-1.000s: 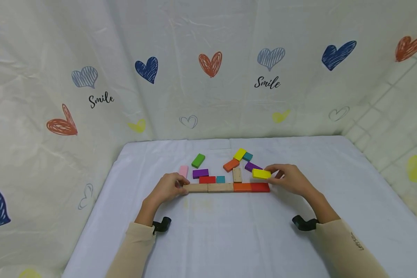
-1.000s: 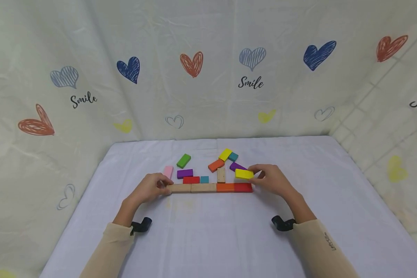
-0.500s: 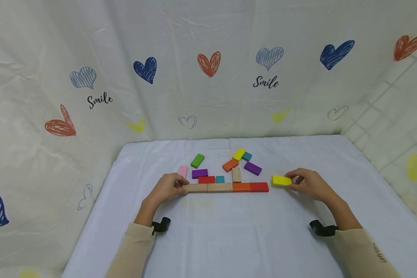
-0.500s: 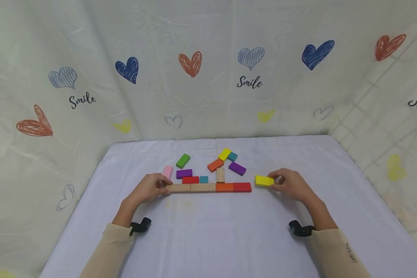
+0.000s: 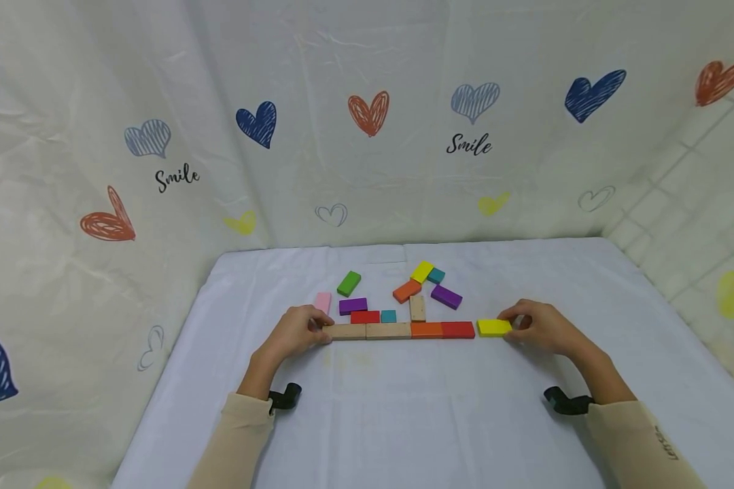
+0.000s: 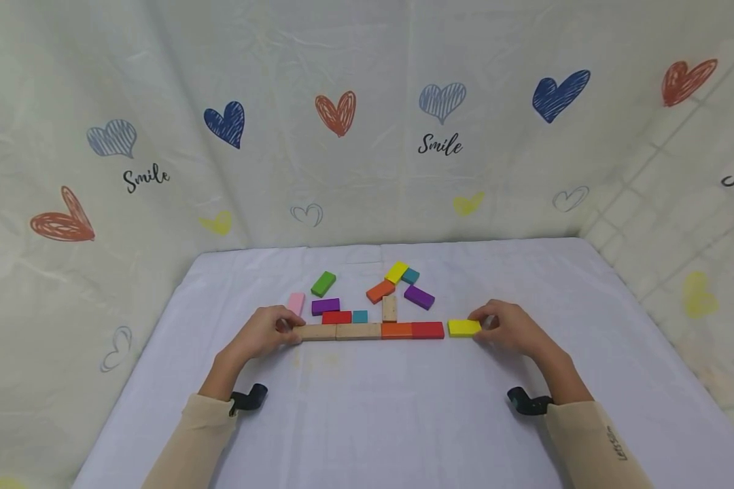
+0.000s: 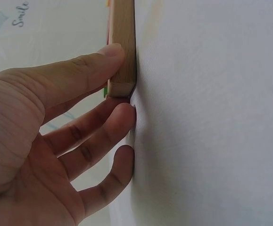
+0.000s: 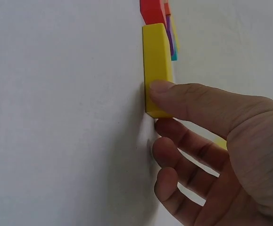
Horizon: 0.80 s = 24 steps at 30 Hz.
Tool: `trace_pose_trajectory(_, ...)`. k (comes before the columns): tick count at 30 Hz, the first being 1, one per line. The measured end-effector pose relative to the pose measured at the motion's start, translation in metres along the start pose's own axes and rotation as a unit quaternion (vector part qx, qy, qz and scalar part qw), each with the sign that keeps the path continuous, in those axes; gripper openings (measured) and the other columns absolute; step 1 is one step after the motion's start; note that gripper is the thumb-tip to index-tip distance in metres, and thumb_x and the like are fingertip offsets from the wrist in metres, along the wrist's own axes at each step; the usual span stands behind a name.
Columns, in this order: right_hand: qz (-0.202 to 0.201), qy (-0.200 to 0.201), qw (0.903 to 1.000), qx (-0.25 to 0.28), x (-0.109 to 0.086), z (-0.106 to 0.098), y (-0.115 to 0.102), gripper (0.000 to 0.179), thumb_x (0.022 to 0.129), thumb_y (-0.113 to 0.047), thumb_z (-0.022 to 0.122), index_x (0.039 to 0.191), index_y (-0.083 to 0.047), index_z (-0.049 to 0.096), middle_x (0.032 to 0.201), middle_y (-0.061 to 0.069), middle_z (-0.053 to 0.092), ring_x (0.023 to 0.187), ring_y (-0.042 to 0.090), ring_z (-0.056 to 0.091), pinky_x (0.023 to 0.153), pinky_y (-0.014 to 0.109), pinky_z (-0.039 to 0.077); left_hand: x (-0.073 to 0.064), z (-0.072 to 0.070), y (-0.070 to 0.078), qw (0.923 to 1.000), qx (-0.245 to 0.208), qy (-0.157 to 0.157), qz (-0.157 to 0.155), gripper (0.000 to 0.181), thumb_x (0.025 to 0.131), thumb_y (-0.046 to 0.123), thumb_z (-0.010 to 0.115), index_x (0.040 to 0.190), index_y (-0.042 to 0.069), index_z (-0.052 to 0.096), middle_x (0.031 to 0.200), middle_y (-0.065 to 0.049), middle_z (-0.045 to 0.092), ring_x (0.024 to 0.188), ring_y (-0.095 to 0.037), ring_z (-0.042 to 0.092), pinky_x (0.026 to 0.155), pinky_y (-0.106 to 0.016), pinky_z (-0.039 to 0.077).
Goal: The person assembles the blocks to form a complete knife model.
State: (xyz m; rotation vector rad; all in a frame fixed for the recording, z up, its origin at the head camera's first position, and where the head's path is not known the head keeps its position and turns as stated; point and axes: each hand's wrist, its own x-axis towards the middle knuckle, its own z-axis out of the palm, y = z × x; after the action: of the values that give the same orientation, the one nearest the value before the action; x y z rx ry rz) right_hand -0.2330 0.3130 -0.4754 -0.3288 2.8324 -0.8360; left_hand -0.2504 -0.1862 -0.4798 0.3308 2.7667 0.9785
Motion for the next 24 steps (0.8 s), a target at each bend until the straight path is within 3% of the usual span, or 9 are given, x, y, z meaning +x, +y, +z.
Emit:
trace_pose_trajectory(12, -0.013, -0.006, 0.9999, 0.006, 0.001, 0.001, -0.011, 0.036, 0.086, -0.014, 0.082, 0.120, -0.006, 0.074, 0.104, 0.006, 0.068, 0.086, 0.019, 0.054, 0.069, 0.021, 0.047, 0.001, 0.001, -0.003, 0.9998, 0.003, 0.008, 0.020, 0.024, 0.082, 0.012, 0.086, 0.105, 0.017, 0.079, 0.094, 0.004, 0.070, 0.084, -0.014, 0.061, 0.073, -0.030, 0.052)
trace_pose_trajectory(24, -0.013, -0.005, 0.9999, 0.008, 0.003, 0.005, -0.013, 0.036, 0.085, -0.014, 0.083, 0.120, -0.006, 0.074, 0.104, 0.006, 0.068, 0.087, 0.020, 0.053, 0.068, 0.020, 0.047, 0.001, 0.002, -0.003, 0.9999, -0.002, 0.009, 0.012, 0.023, 0.083, 0.013, 0.086, 0.104, 0.018, 0.080, 0.092, 0.004, 0.069, 0.083, -0.014, 0.060, 0.072, -0.028, 0.051)
